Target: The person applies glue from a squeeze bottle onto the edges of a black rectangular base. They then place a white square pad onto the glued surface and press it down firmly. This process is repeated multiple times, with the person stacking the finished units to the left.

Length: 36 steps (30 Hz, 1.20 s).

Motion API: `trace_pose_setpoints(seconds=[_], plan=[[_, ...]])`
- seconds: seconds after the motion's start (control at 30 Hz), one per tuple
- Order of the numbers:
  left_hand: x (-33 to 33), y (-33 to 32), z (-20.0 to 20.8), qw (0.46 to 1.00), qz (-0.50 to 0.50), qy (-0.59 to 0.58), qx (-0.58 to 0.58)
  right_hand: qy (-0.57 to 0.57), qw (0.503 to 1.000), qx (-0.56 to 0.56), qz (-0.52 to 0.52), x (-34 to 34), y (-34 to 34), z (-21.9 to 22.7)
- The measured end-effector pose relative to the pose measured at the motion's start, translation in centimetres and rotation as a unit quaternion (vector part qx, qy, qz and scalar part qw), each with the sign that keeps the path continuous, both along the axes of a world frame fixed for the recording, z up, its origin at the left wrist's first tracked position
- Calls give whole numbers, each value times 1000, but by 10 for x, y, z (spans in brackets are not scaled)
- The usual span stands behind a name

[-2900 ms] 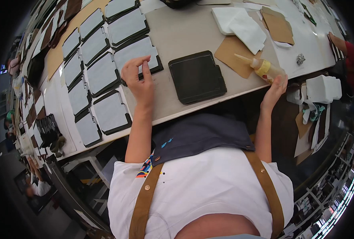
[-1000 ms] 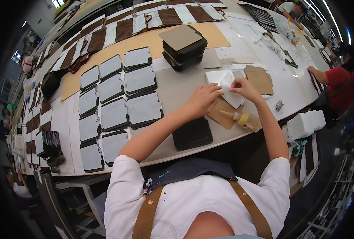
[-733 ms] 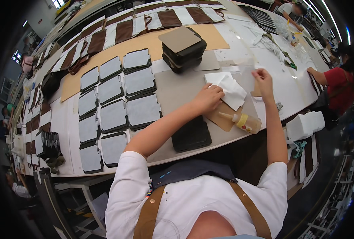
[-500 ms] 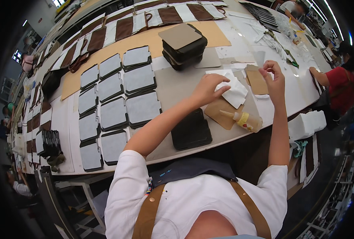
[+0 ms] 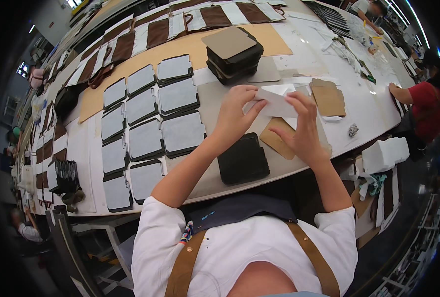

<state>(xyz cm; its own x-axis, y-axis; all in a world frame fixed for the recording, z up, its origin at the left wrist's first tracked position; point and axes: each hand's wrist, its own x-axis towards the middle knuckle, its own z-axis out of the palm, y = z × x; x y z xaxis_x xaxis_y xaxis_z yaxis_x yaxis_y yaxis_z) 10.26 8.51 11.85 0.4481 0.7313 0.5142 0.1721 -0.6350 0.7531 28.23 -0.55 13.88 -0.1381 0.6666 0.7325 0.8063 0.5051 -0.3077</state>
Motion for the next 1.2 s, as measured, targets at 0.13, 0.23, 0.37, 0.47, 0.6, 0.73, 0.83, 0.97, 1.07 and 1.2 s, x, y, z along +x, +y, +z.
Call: trace_pose_setpoints(seconds=[0.13, 0.23, 0.37, 0.47, 0.6, 0.73, 0.83, 0.97, 1.07, 1.2], plan=[[-11, -13, 23, 976, 25, 65, 206, 160, 985, -65, 13, 1, 2, 0], [-22, -19, 30, 975, -46, 97, 195, 101, 967, -227, 56, 15, -1, 1], [-33, -24, 27, 989, -7, 47, 137, 174, 940, -272, 113, 21, -2, -12], [-38, -28, 14, 999, 45, -16, 11, 371, 864, -302, 156, 16, -8, -16], [-44, -33, -2, 979, 54, -95, -173, 505, 789, -329, 120, 0, -15, -22], [-58, -34, -36, 952, 60, -37, -297, 522, 778, -340, 84, -9, -20, -43], [-66, -49, -54, 944, 21, -62, -322, 522, 769, -363, 58, -12, -26, -52], [-76, -81, -59, 948, 2, -47, -314, 500, 770, -393, 44, -8, -39, -68], [-82, -107, -57, 955, 46, 29, -292, 491, 755, -431, 45, -9, -48, -75], [-83, -125, -66, 966, 83, 108, -218, 490, 742, -457, 35, -14, -55, -81]])
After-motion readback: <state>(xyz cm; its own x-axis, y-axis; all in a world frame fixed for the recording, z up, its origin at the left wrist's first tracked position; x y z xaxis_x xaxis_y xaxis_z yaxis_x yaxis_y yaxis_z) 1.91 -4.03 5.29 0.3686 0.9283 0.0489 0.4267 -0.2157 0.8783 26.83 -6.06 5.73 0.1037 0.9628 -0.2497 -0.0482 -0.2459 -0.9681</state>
